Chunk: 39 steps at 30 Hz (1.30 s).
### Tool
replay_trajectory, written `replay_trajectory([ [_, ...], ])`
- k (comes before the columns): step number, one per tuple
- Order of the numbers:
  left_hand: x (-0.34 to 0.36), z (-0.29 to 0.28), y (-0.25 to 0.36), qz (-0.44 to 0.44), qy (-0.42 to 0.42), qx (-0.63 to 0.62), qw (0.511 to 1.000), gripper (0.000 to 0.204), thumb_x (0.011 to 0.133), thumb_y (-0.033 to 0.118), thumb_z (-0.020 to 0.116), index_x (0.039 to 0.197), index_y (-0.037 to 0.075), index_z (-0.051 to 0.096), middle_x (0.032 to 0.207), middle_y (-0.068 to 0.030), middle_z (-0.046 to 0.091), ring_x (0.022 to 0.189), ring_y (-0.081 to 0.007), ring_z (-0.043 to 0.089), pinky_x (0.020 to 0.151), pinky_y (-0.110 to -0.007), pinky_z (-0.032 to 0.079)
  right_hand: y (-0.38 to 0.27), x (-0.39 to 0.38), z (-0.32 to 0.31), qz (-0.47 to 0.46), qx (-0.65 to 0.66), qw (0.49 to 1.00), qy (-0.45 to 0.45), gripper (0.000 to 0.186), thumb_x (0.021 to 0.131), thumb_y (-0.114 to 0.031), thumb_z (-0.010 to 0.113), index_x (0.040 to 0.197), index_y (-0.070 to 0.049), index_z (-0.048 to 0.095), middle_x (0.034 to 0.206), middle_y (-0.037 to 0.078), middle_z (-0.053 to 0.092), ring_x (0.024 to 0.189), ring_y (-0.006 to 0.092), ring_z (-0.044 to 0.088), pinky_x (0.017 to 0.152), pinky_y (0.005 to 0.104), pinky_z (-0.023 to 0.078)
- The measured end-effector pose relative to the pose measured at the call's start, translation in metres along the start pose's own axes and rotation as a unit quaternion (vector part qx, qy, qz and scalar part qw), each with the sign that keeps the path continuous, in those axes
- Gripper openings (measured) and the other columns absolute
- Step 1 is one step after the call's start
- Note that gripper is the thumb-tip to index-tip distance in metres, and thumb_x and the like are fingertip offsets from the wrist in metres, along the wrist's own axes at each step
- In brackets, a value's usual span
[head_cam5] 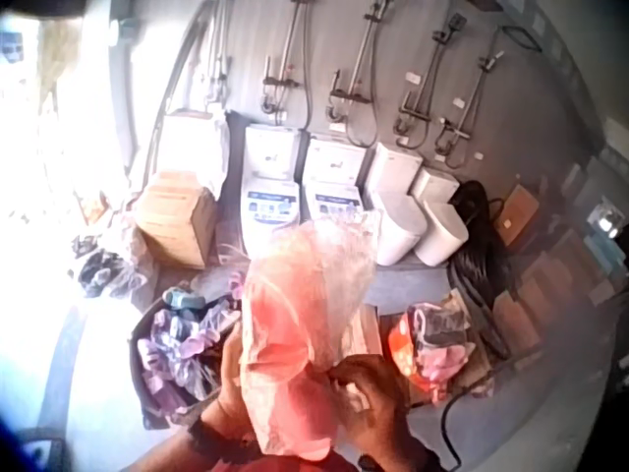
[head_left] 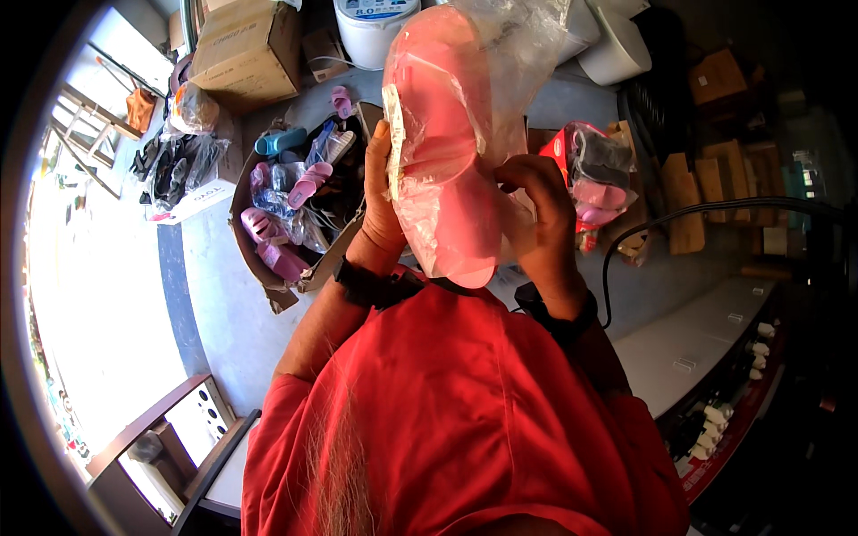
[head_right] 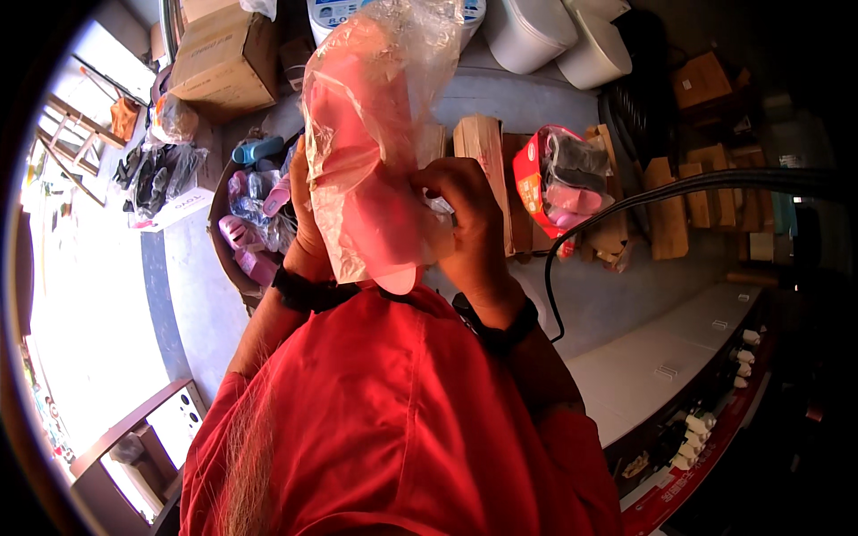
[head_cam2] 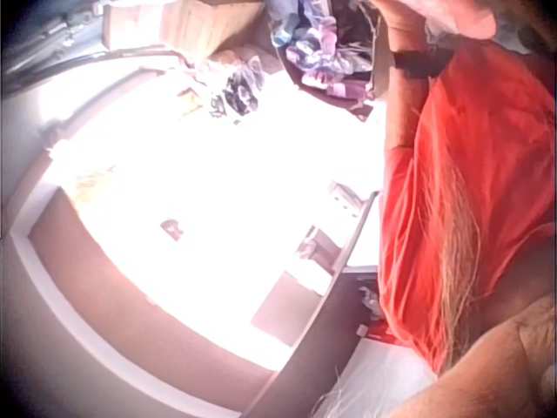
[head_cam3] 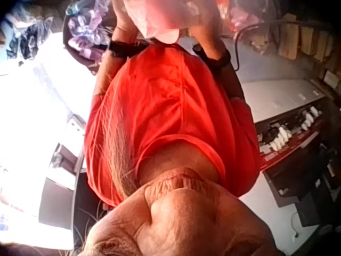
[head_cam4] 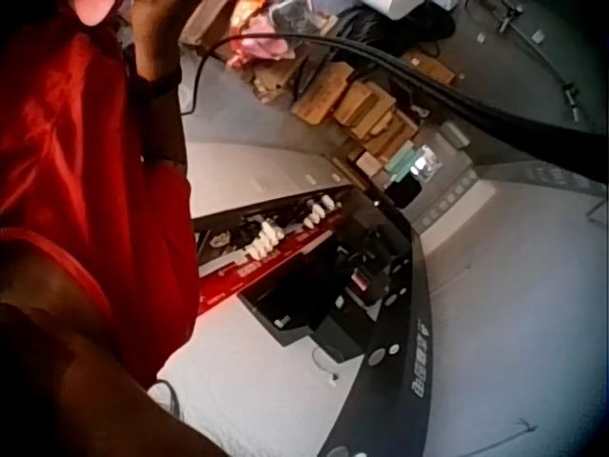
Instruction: The person places a black sandal into a large plastic bag and then puts a pink sandal into a smaller plastic bag.
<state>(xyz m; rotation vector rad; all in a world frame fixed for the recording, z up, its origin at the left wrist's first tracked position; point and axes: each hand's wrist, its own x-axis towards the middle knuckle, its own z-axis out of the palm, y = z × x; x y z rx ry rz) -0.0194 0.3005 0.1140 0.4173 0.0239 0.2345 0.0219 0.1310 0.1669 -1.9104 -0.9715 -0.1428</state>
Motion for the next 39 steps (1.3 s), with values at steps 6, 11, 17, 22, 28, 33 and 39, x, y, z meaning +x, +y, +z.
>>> replay_trajectory([
  [6, 0.002, -0.004, 0.003, 0.034, 0.034, 0.049, 0.998, 0.055, 0.090, 0.048, 0.047, 0.124, 0.004, 0.049, 0.118, -0.0118, 0.057, 0.106, -0.0242, 0.055, 0.094, -0.038, 0.044, 0.003, -0.006, -0.007, 0.039, 0.083, 0.994, -0.067, 0.040, 0.074, 0.006, 0.058, 0.114, -0.001, 0.056, 0.101, 0.010, 0.056, 0.092, 0.0205, 0.056, 0.082, 0.0288, 0.044],
  [11, -0.001, 0.005, 0.005, 0.010, -0.043, -0.088, 0.995, 0.042, 0.094, 0.038, 0.041, 0.121, 0.007, 0.049, 0.114, -0.0077, 0.058, 0.102, -0.0205, 0.056, 0.091, -0.034, 0.046, -0.007, -0.004, -0.017, 0.131, 0.182, 0.966, -0.131, 0.051, 0.075, -0.003, 0.061, 0.124, 0.002, 0.050, 0.112, 0.009, 0.057, 0.100, 0.0160, 0.054, 0.088, 0.0276, 0.042],
  [17, -0.001, 0.005, 0.008, 0.023, 0.015, 0.048, 0.998, 0.059, 0.092, 0.046, 0.045, 0.130, 0.002, 0.043, 0.125, -0.0128, 0.052, 0.112, -0.0225, 0.052, 0.099, -0.035, 0.039, -0.020, -0.002, -0.020, 0.245, 0.290, 0.908, -0.177, 0.073, 0.074, -0.014, 0.062, 0.138, 0.003, 0.033, 0.131, 0.010, 0.046, 0.123, 0.0178, 0.041, 0.101, 0.0316, 0.033],
  [22, -0.002, 0.006, 0.011, 0.026, 0.005, 0.033, 0.999, 0.057, 0.091, 0.045, 0.046, 0.130, 0.003, 0.043, 0.124, -0.0123, 0.053, 0.111, -0.0239, 0.052, 0.099, -0.037, 0.039, -0.019, -0.001, -0.017, 0.243, 0.346, 0.888, -0.179, 0.076, 0.074, -0.016, 0.062, 0.140, 0.003, 0.027, 0.133, 0.012, 0.044, 0.124, 0.0202, 0.042, 0.102, 0.0329, 0.032],
  [28, -0.004, -0.003, 0.006, 0.022, -0.012, 0.028, 0.999, 0.058, 0.092, 0.045, 0.046, 0.130, 0.003, 0.041, 0.122, -0.0115, 0.054, 0.109, -0.0216, 0.053, 0.097, -0.035, 0.041, -0.013, 0.003, -0.018, 0.287, 0.302, 0.893, -0.171, 0.067, 0.079, -0.030, 0.064, 0.130, 0.006, 0.041, 0.124, 0.012, 0.052, 0.112, 0.0178, 0.049, 0.094, 0.0306, 0.039],
  [33, 0.000, -0.002, 0.001, 0.007, 0.002, -0.012, 1.000, 0.057, 0.092, 0.045, 0.046, 0.129, 0.002, 0.042, 0.120, -0.0110, 0.055, 0.107, -0.0203, 0.055, 0.095, -0.033, 0.042, -0.004, 0.005, -0.007, 0.221, 0.207, 0.941, -0.152, 0.061, 0.077, -0.032, 0.069, 0.123, 0.003, 0.050, 0.109, 0.008, 0.059, 0.095, 0.0133, 0.053, 0.078, 0.0250, 0.041],
  [39, 0.000, -0.003, 0.007, 0.008, 0.021, 0.005, 1.000, 0.054, 0.092, 0.043, 0.047, 0.126, 0.003, 0.045, 0.118, -0.0110, 0.056, 0.105, -0.0208, 0.056, 0.094, -0.034, 0.044, -0.013, 0.013, -0.007, 0.190, 0.078, 0.961, -0.188, 0.060, 0.080, -0.028, 0.071, 0.125, 0.003, 0.048, 0.111, 0.008, 0.057, 0.099, 0.0128, 0.052, 0.083, 0.0260, 0.041],
])
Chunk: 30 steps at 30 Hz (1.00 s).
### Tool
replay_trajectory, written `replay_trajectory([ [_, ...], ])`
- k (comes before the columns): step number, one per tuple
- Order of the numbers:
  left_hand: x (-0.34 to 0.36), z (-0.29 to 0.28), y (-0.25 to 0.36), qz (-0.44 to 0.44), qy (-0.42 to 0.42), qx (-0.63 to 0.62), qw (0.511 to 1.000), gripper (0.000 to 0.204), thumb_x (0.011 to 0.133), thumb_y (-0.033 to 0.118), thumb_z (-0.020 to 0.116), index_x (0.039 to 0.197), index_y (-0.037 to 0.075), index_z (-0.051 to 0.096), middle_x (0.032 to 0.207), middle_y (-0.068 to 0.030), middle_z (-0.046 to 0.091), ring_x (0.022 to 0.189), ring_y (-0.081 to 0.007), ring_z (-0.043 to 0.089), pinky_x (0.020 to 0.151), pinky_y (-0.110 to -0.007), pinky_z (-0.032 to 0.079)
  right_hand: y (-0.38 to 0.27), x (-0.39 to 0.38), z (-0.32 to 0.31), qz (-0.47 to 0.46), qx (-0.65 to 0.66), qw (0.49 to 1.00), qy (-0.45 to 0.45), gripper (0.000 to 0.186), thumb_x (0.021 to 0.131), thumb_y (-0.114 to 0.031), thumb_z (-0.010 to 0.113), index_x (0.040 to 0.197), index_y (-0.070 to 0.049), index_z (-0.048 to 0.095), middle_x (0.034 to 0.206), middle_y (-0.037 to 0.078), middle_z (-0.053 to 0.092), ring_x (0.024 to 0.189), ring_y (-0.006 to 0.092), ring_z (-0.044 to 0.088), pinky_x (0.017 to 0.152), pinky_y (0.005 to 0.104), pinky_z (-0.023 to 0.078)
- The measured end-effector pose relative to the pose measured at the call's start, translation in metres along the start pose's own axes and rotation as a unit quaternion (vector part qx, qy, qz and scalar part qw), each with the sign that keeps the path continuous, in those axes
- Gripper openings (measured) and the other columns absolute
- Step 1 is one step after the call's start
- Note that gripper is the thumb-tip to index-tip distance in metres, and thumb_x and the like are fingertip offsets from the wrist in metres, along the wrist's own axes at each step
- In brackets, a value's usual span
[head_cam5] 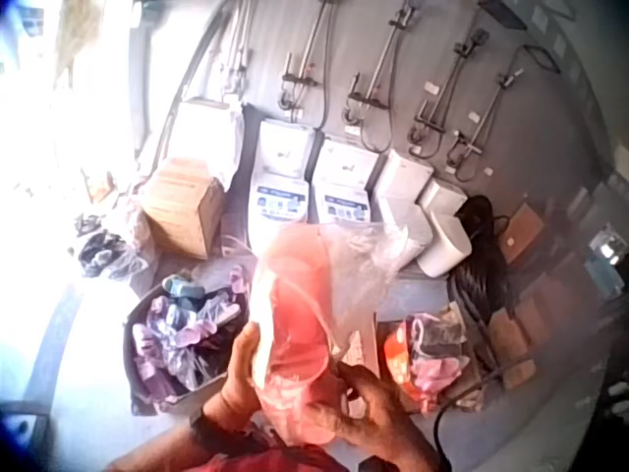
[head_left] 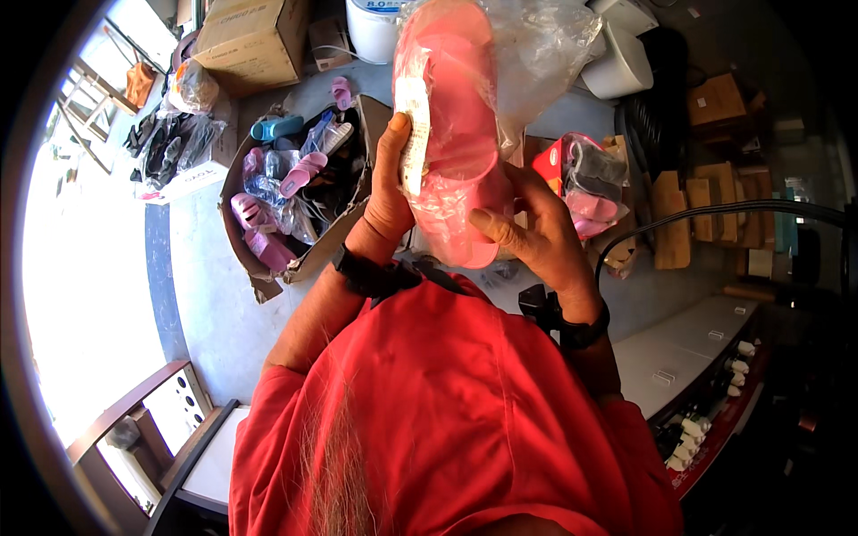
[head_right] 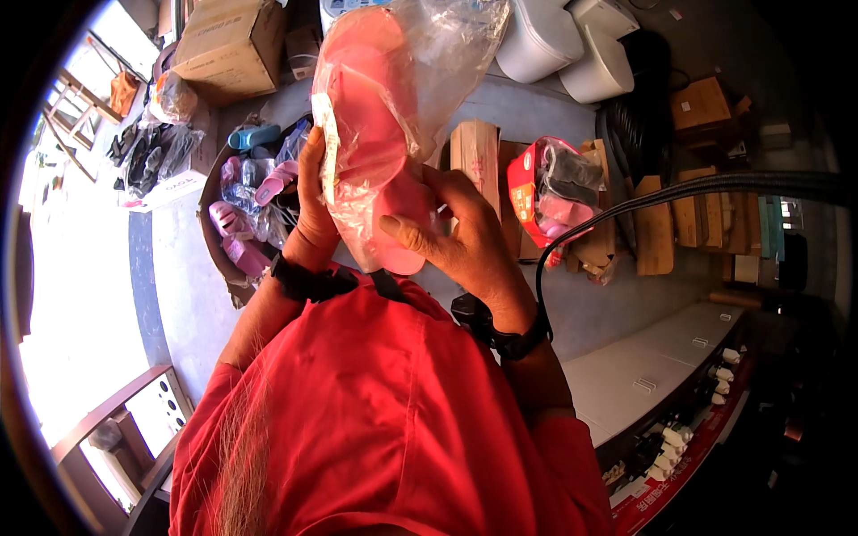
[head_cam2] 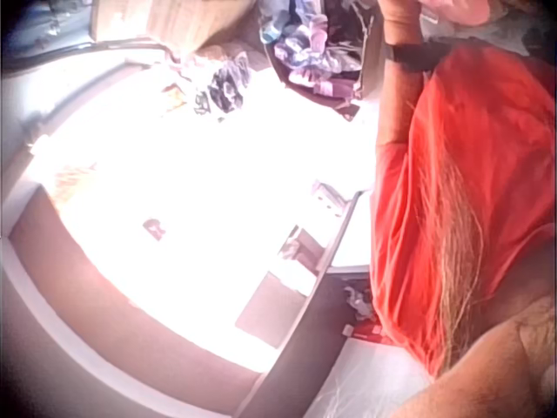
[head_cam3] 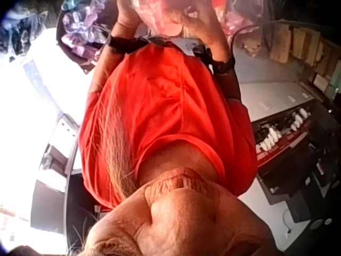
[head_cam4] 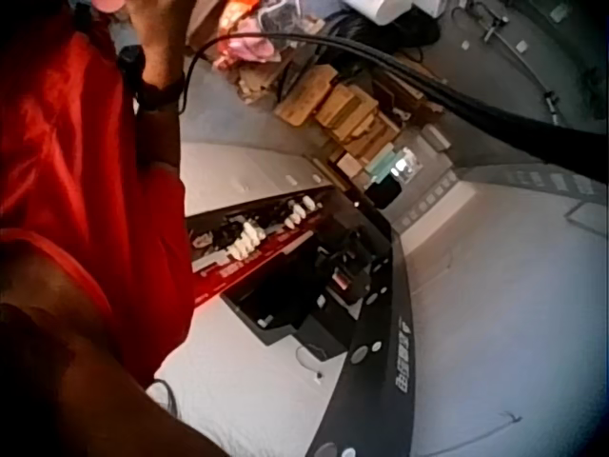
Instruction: The person places a black sandal into a large plastic bag and then puts a pink sandal into a smaller plastic bag.
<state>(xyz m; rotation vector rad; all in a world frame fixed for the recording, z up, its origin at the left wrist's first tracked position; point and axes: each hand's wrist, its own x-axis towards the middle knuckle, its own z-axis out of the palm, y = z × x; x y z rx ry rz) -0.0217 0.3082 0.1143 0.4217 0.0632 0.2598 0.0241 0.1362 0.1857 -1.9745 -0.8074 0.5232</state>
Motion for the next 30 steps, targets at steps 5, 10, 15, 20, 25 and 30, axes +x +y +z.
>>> replay_trajectory([
  [5, 0.002, 0.000, 0.000, 0.005, 0.010, -0.035, 0.999, 0.049, 0.091, 0.043, 0.048, 0.122, 0.006, 0.050, 0.115, -0.0098, 0.058, 0.103, -0.0219, 0.057, 0.094, -0.036, 0.043, -0.002, -0.003, 0.006, -0.007, 0.101, 0.994, 0.044, 0.054, 0.082, -0.029, 0.069, 0.122, 0.004, 0.051, 0.108, 0.010, 0.060, 0.096, 0.0139, 0.057, 0.080, 0.0258, 0.048],
  [10, 0.001, -0.002, 0.004, -0.022, 0.012, -0.080, 0.996, 0.047, 0.090, 0.044, 0.049, 0.118, 0.008, 0.053, 0.112, -0.0089, 0.060, 0.099, -0.0220, 0.057, 0.092, -0.036, 0.044, -0.006, -0.002, -0.007, 0.050, 0.225, 0.973, 0.004, 0.037, 0.092, -0.016, 0.054, 0.123, 0.004, 0.050, 0.110, 0.009, 0.060, 0.095, 0.0115, 0.057, 0.081, 0.0255, 0.048],
  [15, -0.003, 0.000, 0.003, -0.030, 0.025, -0.062, 0.997, 0.045, 0.088, 0.046, 0.050, 0.115, 0.009, 0.055, 0.109, -0.0075, 0.061, 0.096, -0.0212, 0.058, 0.089, -0.035, 0.046, 0.004, -0.002, -0.008, 0.016, 0.039, 0.998, 0.038, 0.027, 0.088, -0.004, 0.057, 0.115, 0.000, 0.059, 0.092, 0.006, 0.067, 0.081, 0.0055, 0.059, 0.070, 0.0211, 0.047],
  [20, -0.007, 0.007, 0.006, -0.056, 0.039, -0.061, 0.996, 0.046, 0.088, 0.047, 0.050, 0.115, 0.011, 0.056, 0.107, -0.0078, 0.062, 0.095, -0.0216, 0.058, 0.087, -0.035, 0.047, 0.007, -0.002, -0.010, 0.004, 0.061, 0.997, 0.037, 0.027, 0.087, -0.003, 0.059, 0.113, -0.001, 0.061, 0.089, 0.006, 0.068, 0.079, 0.0053, 0.059, 0.069, 0.0209, 0.047],
  [25, -0.005, -0.003, 0.002, -0.044, 0.022, -0.077, 0.996, 0.048, 0.089, 0.045, 0.048, 0.118, 0.007, 0.053, 0.110, -0.0105, 0.061, 0.097, -0.0221, 0.059, 0.088, -0.036, 0.047, 0.014, -0.002, -0.006, -0.020, 0.087, 0.995, 0.048, 0.028, 0.085, 0.000, 0.059, 0.113, -0.002, 0.061, 0.087, 0.006, 0.066, 0.078, 0.0073, 0.060, 0.069, 0.0217, 0.048],
  [30, -0.008, -0.004, 0.001, -0.062, 0.016, -0.081, 0.995, 0.046, 0.090, 0.043, 0.049, 0.118, 0.006, 0.052, 0.110, -0.0099, 0.060, 0.097, -0.0199, 0.059, 0.088, -0.034, 0.047, 0.015, 0.000, -0.001, -0.043, 0.057, 0.994, 0.078, 0.023, 0.080, 0.003, 0.061, 0.103, -0.002, 0.060, 0.084, 0.005, 0.064, 0.073, 0.0105, 0.061, 0.065, 0.0229, 0.049],
])
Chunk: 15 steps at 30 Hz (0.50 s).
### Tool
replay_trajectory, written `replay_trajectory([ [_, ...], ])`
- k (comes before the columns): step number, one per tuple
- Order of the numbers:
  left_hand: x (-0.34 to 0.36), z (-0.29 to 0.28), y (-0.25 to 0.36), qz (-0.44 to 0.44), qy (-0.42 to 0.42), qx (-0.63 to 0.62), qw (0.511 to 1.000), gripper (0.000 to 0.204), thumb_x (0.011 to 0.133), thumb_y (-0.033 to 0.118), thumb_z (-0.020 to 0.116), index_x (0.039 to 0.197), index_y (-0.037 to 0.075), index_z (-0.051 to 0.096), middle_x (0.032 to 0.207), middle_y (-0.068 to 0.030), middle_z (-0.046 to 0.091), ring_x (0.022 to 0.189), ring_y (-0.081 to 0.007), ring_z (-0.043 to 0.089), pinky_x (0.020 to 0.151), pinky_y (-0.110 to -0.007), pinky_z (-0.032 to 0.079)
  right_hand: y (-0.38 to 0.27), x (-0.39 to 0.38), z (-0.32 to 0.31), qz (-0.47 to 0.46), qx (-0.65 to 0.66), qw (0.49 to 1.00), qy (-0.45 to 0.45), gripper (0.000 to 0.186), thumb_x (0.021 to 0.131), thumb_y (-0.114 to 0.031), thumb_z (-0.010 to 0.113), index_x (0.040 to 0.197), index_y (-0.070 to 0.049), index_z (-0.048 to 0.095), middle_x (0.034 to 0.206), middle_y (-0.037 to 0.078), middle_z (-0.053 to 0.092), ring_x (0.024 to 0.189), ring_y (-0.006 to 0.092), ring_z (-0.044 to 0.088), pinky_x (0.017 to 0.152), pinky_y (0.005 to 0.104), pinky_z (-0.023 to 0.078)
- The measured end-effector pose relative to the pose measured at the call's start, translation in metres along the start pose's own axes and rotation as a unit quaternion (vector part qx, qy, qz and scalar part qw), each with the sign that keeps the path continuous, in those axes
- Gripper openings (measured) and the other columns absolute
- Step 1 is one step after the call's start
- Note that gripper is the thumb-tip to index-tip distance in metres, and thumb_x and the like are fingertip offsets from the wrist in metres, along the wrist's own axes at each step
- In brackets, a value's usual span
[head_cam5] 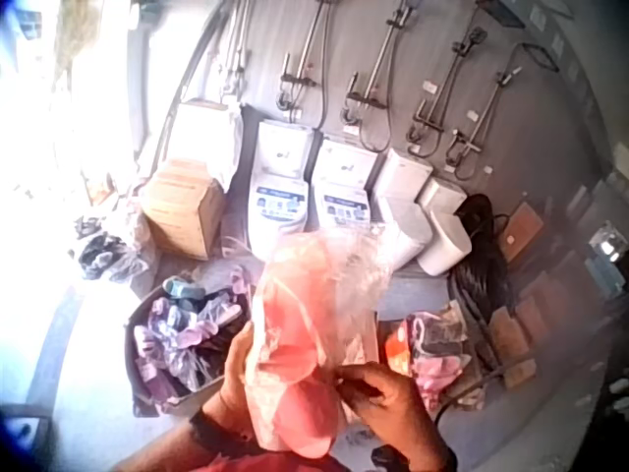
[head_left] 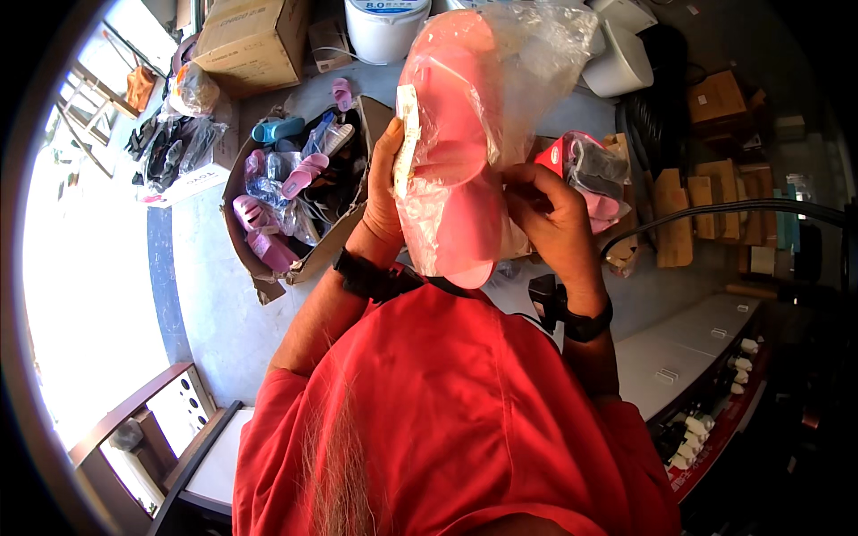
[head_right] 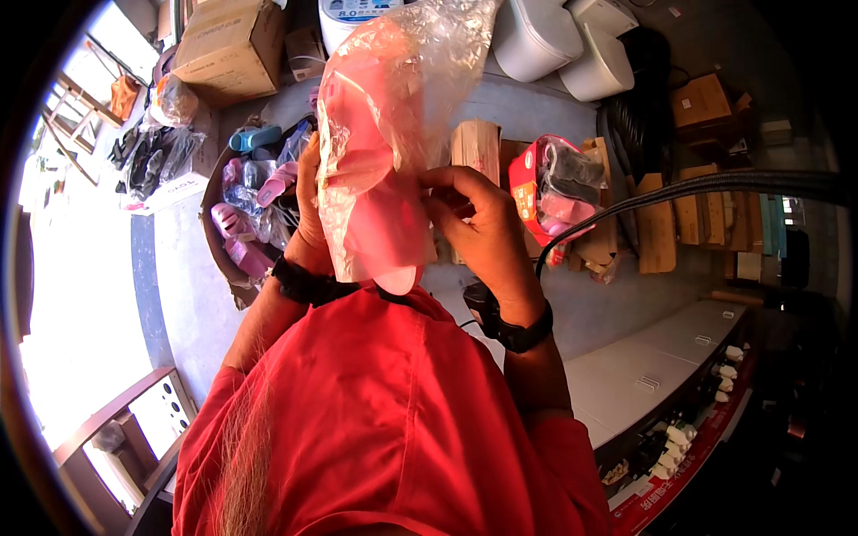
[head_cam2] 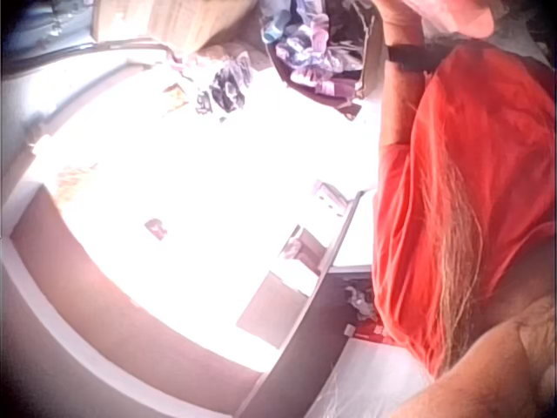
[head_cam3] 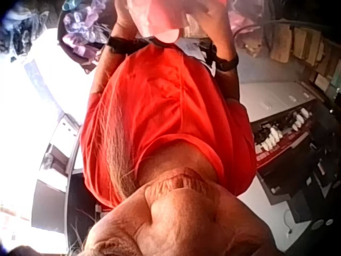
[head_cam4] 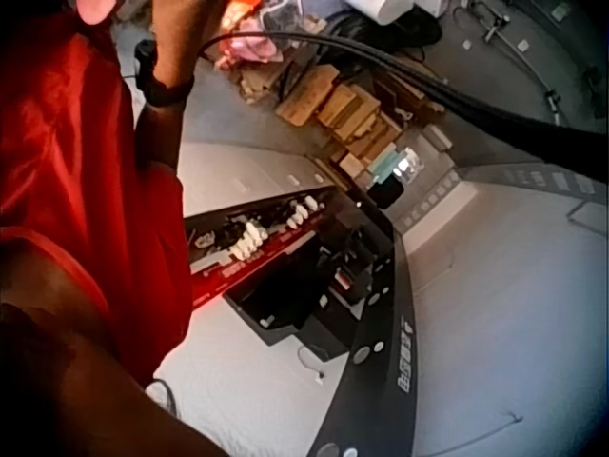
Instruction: The person places a black sandal into a large plastic bag and then puts a pink sandal into a smaller plastic bag.
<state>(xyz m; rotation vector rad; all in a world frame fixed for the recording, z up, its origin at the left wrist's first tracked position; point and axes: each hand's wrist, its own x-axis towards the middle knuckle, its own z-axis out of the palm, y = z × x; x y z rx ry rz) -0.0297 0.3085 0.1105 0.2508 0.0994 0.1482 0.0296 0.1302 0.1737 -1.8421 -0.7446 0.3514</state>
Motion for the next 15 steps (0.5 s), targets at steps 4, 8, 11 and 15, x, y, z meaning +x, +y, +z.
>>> replay_trajectory([
  [4, 0.002, 0.000, -0.004, -0.019, 0.020, 0.008, 1.000, 0.043, 0.091, 0.041, 0.049, 0.118, 0.007, 0.053, 0.108, -0.0080, 0.061, 0.095, -0.0181, 0.059, 0.087, -0.032, 0.047, 0.014, 0.000, 0.003, 0.027, -0.055, 0.997, 0.038, 0.023, 0.076, -0.002, 0.066, 0.095, -0.003, 0.054, 0.076, 0.003, 0.060, 0.066, 0.0104, 0.059, 0.059, 0.0241, 0.048],
  [8, 0.003, 0.002, -0.004, -0.029, -0.011, 0.008, 0.999, 0.046, 0.090, 0.042, 0.051, 0.118, 0.005, 0.053, 0.109, -0.0095, 0.061, 0.096, -0.0188, 0.059, 0.087, -0.033, 0.047, 0.016, 0.004, 0.005, 0.031, -0.118, 0.990, 0.064, 0.027, 0.074, -0.006, 0.069, 0.094, -0.004, 0.051, 0.071, 0.002, 0.056, 0.061, 0.0101, 0.056, 0.056, 0.0241, 0.047],
  [11, 0.007, 0.005, -0.003, -0.025, -0.003, 0.025, 0.999, 0.047, 0.089, 0.043, 0.052, 0.117, 0.005, 0.053, 0.109, -0.0101, 0.061, 0.095, -0.0196, 0.059, 0.087, -0.033, 0.048, 0.021, 0.007, 0.006, 0.044, -0.123, 0.989, 0.064, 0.024, 0.076, -0.006, 0.068, 0.092, -0.003, 0.051, 0.071, 0.002, 0.057, 0.062, 0.0097, 0.055, 0.056, 0.0229, 0.046],
  [15, 0.011, 0.006, -0.004, -0.029, -0.004, -0.031, 0.999, 0.045, 0.089, 0.041, 0.051, 0.116, 0.005, 0.054, 0.105, -0.0094, 0.062, 0.094, -0.0202, 0.060, 0.086, -0.033, 0.048, 0.016, 0.003, 0.012, 0.008, -0.009, 0.996, 0.085, 0.017, 0.084, -0.009, 0.064, 0.095, -0.002, 0.053, 0.072, 0.000, 0.057, 0.063, 0.0081, 0.054, 0.058, 0.0217, 0.045],
])
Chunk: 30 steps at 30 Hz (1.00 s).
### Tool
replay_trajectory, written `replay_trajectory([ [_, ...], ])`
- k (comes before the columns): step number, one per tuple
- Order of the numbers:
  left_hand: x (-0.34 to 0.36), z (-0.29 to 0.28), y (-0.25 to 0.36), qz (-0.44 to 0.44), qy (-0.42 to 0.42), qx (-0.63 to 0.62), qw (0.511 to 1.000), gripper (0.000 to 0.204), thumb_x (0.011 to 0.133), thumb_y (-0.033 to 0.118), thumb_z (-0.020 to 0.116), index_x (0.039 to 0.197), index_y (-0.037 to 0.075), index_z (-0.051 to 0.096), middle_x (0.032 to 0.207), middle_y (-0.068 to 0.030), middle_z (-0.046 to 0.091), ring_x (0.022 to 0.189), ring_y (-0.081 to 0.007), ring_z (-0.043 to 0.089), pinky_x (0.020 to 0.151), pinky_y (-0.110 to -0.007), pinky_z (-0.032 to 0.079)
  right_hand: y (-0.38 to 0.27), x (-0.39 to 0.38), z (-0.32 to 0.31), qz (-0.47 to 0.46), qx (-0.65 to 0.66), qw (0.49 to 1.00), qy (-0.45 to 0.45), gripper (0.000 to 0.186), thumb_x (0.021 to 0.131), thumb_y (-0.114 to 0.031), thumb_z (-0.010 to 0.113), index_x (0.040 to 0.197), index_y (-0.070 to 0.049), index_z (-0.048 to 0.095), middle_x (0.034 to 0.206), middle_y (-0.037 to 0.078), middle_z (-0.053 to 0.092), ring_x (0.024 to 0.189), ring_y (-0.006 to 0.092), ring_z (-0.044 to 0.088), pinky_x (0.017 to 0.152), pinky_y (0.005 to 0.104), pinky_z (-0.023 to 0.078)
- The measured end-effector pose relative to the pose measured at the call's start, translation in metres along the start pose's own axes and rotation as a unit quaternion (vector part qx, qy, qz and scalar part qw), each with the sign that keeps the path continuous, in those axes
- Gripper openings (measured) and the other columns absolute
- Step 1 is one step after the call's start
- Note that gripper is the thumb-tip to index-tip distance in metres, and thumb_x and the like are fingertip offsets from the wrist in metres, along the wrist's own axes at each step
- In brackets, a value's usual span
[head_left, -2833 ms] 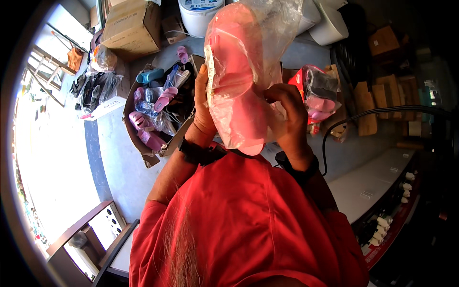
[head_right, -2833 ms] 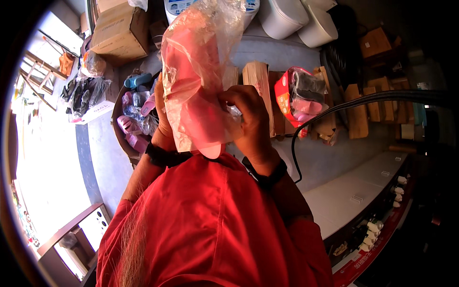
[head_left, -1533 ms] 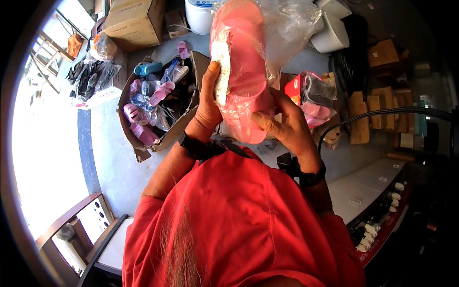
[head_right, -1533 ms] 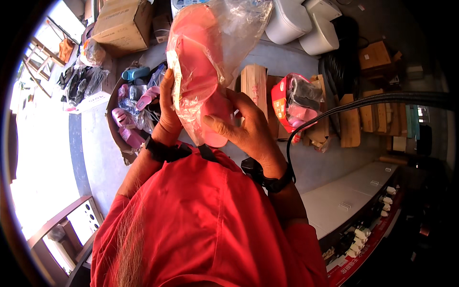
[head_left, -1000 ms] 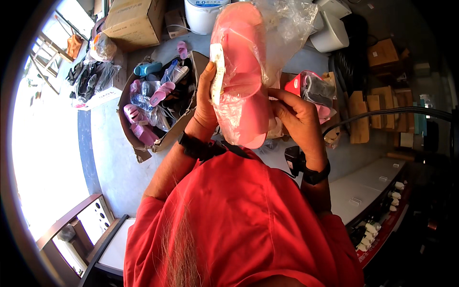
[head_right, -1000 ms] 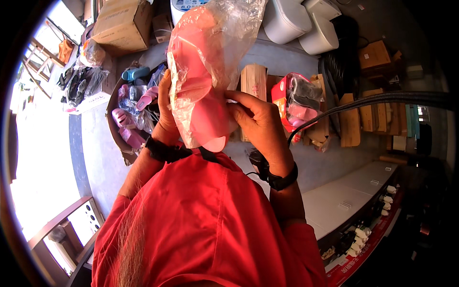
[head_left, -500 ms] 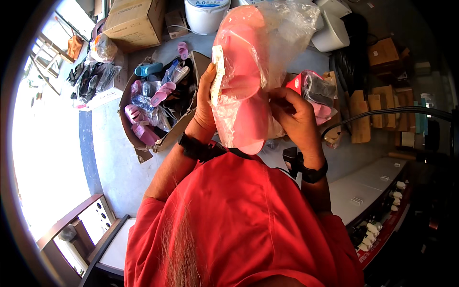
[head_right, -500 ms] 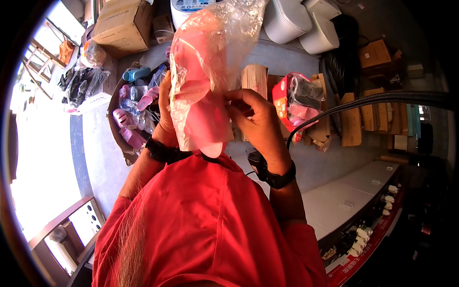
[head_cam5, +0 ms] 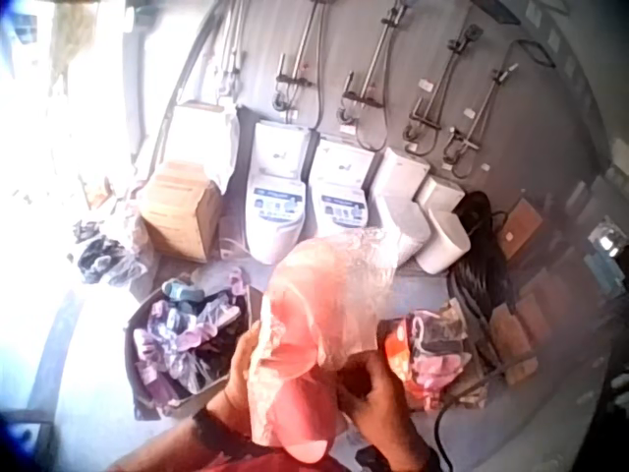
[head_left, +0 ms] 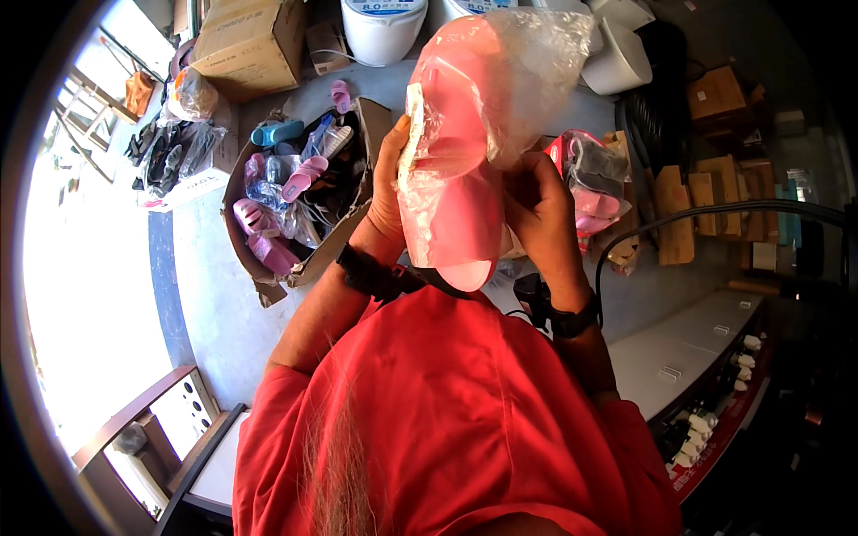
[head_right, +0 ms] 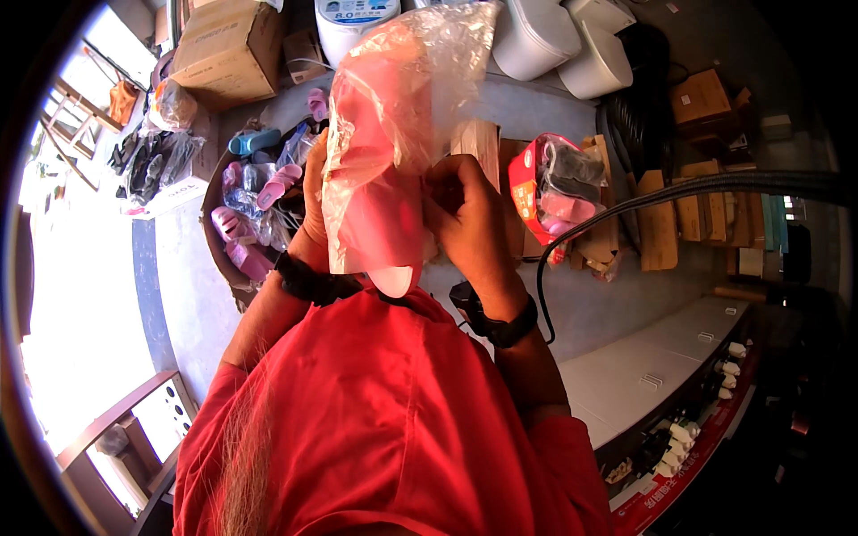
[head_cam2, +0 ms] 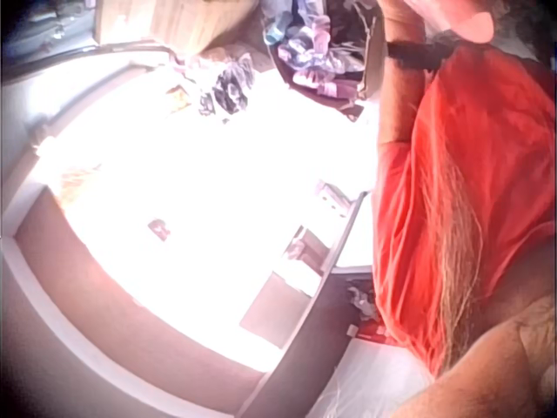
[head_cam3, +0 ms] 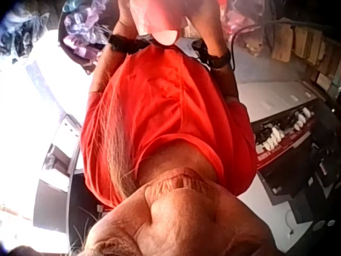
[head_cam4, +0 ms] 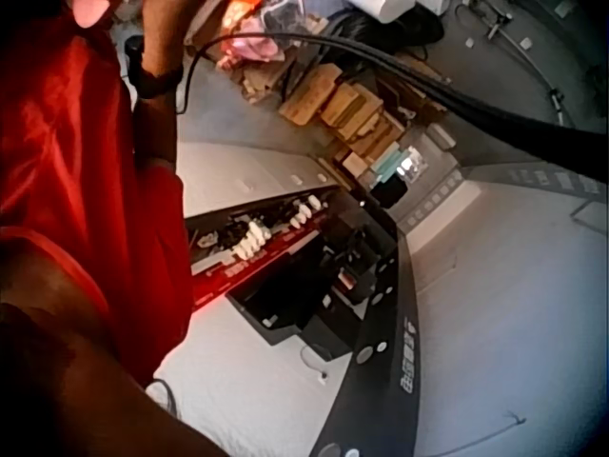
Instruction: The person places a black sandal into a large plastic bag and then puts a pink sandal into a smaller plastic bag.
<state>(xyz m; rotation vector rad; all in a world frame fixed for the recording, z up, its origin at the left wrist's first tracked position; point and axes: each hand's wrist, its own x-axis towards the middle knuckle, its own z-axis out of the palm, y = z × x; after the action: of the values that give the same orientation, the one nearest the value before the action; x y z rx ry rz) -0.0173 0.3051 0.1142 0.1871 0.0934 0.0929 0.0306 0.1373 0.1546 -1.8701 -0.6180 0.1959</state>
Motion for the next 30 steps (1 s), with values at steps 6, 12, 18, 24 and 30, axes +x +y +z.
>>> replay_trajectory([
  [6, 0.003, -0.013, 0.003, 0.062, 0.013, 0.000, 0.998, 0.042, 0.090, 0.038, 0.049, 0.118, 0.007, 0.054, 0.110, -0.0096, 0.061, 0.098, -0.0213, 0.059, 0.088, -0.035, 0.048, -0.021, -0.003, -0.021, 0.025, 0.010, 0.997, -0.077, 0.032, 0.092, -0.015, 0.057, 0.120, -0.002, 0.052, 0.092, 0.001, 0.060, 0.079, 0.0073, 0.055, 0.071, 0.0211, 0.045],
  [12, -0.001, 0.001, 0.002, -0.022, -0.006, -0.053, 0.998, 0.045, 0.088, 0.043, 0.052, 0.115, 0.007, 0.056, 0.109, -0.0102, 0.063, 0.095, -0.0218, 0.060, 0.088, -0.035, 0.048, -0.016, 0.004, -0.011, 0.046, 0.095, 0.993, -0.050, 0.040, 0.087, -0.021, 0.064, 0.120, -0.002, 0.052, 0.102, 0.003, 0.059, 0.087, 0.0108, 0.056, 0.071, 0.0238, 0.047],
  [18, -0.001, 0.002, -0.003, -0.025, 0.013, -0.049, 0.998, 0.039, 0.091, 0.037, 0.050, 0.116, 0.007, 0.055, 0.112, -0.0075, 0.061, 0.095, -0.0182, 0.059, 0.087, -0.033, 0.048, 0.001, 0.008, -0.006, 0.070, 0.205, 0.969, -0.117, 0.042, 0.086, -0.024, 0.066, 0.119, -0.001, 0.053, 0.103, 0.002, 0.059, 0.090, 0.0103, 0.056, 0.078, 0.0251, 0.046],
  [24, 0.005, -0.019, -0.008, -0.011, -0.002, 0.010, 1.000, 0.043, 0.093, 0.039, 0.047, 0.120, 0.006, 0.052, 0.115, -0.0064, 0.059, 0.098, -0.0161, 0.057, 0.088, -0.031, 0.047, -0.001, 0.006, -0.005, 0.130, 0.268, 0.933, -0.203, 0.052, 0.088, -0.033, 0.061, 0.125, 0.000, 0.047, 0.112, 0.004, 0.056, 0.101, 0.0120, 0.052, 0.088, 0.0272, 0.041],
  [30, -0.004, 0.002, -0.009, -0.019, 0.018, 0.163, 0.986, 0.055, 0.096, 0.046, 0.039, 0.129, 0.002, 0.044, 0.122, -0.0074, 0.054, 0.108, -0.0154, 0.051, 0.096, -0.029, 0.040, 0.001, 0.001, 0.002, 0.182, 0.410, 0.886, -0.119, 0.050, 0.090, -0.031, 0.056, 0.128, -0.001, 0.044, 0.114, 0.004, 0.054, 0.104, 0.0126, 0.052, 0.091, 0.0283, 0.042],
])
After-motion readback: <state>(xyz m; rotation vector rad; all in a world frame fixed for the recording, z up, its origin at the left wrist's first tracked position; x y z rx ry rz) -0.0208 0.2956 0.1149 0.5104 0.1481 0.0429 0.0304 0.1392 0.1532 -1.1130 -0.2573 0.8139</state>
